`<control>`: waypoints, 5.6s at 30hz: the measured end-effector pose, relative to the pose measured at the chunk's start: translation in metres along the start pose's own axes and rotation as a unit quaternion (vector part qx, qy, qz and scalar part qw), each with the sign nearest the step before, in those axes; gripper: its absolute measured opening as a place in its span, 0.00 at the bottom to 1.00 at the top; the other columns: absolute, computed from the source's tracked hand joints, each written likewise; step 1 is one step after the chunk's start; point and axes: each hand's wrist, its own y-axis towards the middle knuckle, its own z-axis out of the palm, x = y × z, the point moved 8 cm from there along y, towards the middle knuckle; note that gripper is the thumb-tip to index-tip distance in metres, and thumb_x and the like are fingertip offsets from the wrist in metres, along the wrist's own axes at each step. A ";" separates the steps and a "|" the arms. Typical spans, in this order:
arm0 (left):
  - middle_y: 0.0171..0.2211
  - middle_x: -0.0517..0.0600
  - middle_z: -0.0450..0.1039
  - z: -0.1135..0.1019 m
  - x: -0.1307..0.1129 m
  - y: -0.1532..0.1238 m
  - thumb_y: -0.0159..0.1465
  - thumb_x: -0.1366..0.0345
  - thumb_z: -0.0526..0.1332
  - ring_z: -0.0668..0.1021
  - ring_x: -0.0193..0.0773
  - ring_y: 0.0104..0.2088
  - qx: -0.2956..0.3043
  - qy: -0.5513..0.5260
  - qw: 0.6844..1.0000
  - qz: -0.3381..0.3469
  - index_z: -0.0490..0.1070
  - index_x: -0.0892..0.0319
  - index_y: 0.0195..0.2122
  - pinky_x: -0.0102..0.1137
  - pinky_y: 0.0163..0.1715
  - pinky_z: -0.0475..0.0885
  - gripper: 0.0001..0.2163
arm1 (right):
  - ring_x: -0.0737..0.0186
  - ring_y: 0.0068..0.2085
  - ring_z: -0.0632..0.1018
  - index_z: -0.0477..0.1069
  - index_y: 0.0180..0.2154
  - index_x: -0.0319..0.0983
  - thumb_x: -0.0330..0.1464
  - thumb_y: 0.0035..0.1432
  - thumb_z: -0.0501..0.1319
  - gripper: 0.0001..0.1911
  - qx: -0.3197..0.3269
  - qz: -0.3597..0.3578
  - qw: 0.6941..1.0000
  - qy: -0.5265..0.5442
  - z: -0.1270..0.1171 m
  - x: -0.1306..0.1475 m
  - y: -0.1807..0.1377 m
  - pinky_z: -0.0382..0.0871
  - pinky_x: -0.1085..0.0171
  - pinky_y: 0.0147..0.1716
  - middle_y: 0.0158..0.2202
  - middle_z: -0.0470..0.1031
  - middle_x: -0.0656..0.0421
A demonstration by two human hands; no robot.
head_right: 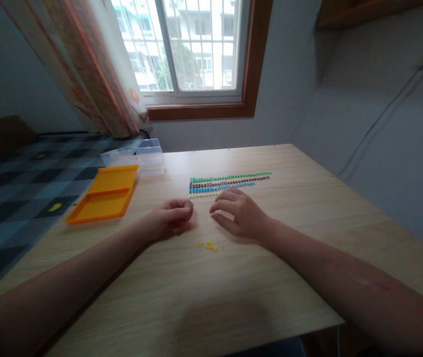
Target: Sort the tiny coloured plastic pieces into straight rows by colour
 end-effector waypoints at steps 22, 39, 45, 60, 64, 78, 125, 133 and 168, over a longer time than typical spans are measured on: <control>0.32 0.48 0.76 0.027 -0.012 -0.007 0.61 0.69 0.67 0.75 0.32 0.31 0.160 0.454 0.873 0.081 0.83 0.57 0.37 0.25 0.35 0.68 0.05 | 0.67 0.32 0.73 0.81 0.38 0.39 0.29 0.59 0.60 0.10 0.169 -0.010 0.982 0.080 0.029 0.005 -0.013 0.64 0.67 0.35 0.31 0.75 0.57; 0.36 0.51 0.76 -0.016 -0.027 -0.001 0.66 0.69 0.60 0.76 0.35 0.33 0.017 0.585 0.803 0.110 0.81 0.57 0.36 0.27 0.36 0.69 0.09 | 0.66 0.37 0.73 0.78 0.35 0.37 0.29 0.63 0.60 0.08 0.147 0.028 0.989 -0.011 0.028 -0.027 -0.014 0.65 0.66 0.41 0.33 0.76 0.57; 0.38 0.52 0.76 -0.022 -0.028 -0.001 0.65 0.69 0.60 0.76 0.37 0.37 -0.034 0.570 0.812 0.124 0.81 0.57 0.37 0.30 0.40 0.71 0.09 | 0.65 0.38 0.74 0.78 0.37 0.38 0.29 0.65 0.58 0.09 0.133 0.018 0.991 -0.008 0.025 -0.020 -0.010 0.66 0.65 0.41 0.34 0.76 0.56; 0.31 0.48 0.74 -0.007 -0.024 -0.004 0.59 0.71 0.65 0.73 0.31 0.28 0.054 0.494 0.862 0.100 0.84 0.57 0.35 0.24 0.29 0.67 0.07 | 0.65 0.37 0.72 0.80 0.40 0.41 0.33 0.62 0.59 0.11 0.155 -0.029 0.986 0.059 0.031 0.018 -0.014 0.65 0.63 0.40 0.36 0.74 0.57; 0.30 0.47 0.73 0.008 -0.022 -0.007 0.58 0.71 0.67 0.73 0.30 0.28 0.101 0.482 0.865 0.096 0.84 0.56 0.35 0.24 0.29 0.67 0.07 | 0.62 0.40 0.71 0.80 0.41 0.41 0.36 0.67 0.57 0.13 0.133 0.026 0.991 -0.002 0.035 0.003 -0.009 0.64 0.59 0.45 0.40 0.74 0.55; 0.34 0.51 0.76 -0.009 -0.026 -0.006 0.67 0.67 0.62 0.76 0.34 0.32 -0.082 0.578 0.791 0.185 0.83 0.56 0.40 0.28 0.35 0.70 0.08 | 0.49 0.61 0.65 0.78 0.53 0.47 0.38 0.70 0.53 0.18 0.086 0.112 0.987 -0.073 0.033 -0.023 -0.013 0.59 0.46 0.60 0.62 0.66 0.53; 0.41 0.50 0.76 -0.041 -0.038 -0.017 0.67 0.68 0.55 0.76 0.32 0.28 -0.082 0.722 0.669 0.158 0.80 0.48 0.51 0.28 0.32 0.71 0.17 | 0.54 0.60 0.69 0.81 0.38 0.43 0.35 0.70 0.54 0.17 -0.042 0.146 0.988 -0.011 0.014 -0.036 -0.016 0.61 0.48 0.61 0.56 0.73 0.55; 0.41 0.51 0.76 -0.048 -0.037 -0.016 0.65 0.71 0.56 0.77 0.33 0.30 -0.103 0.690 0.698 0.161 0.80 0.51 0.50 0.28 0.34 0.72 0.17 | 0.55 0.58 0.71 0.81 0.36 0.42 0.35 0.70 0.53 0.18 -0.050 0.139 0.989 -0.008 0.013 -0.035 -0.015 0.62 0.50 0.60 0.54 0.75 0.55; 0.36 0.51 0.75 -0.055 -0.045 -0.016 0.63 0.73 0.55 0.74 0.32 0.28 -0.186 0.615 0.742 0.192 0.79 0.59 0.44 0.28 0.32 0.70 0.14 | 0.62 0.39 0.73 0.81 0.33 0.41 0.33 0.62 0.63 0.08 0.069 0.103 0.992 -0.018 0.027 -0.031 -0.015 0.65 0.60 0.43 0.34 0.76 0.56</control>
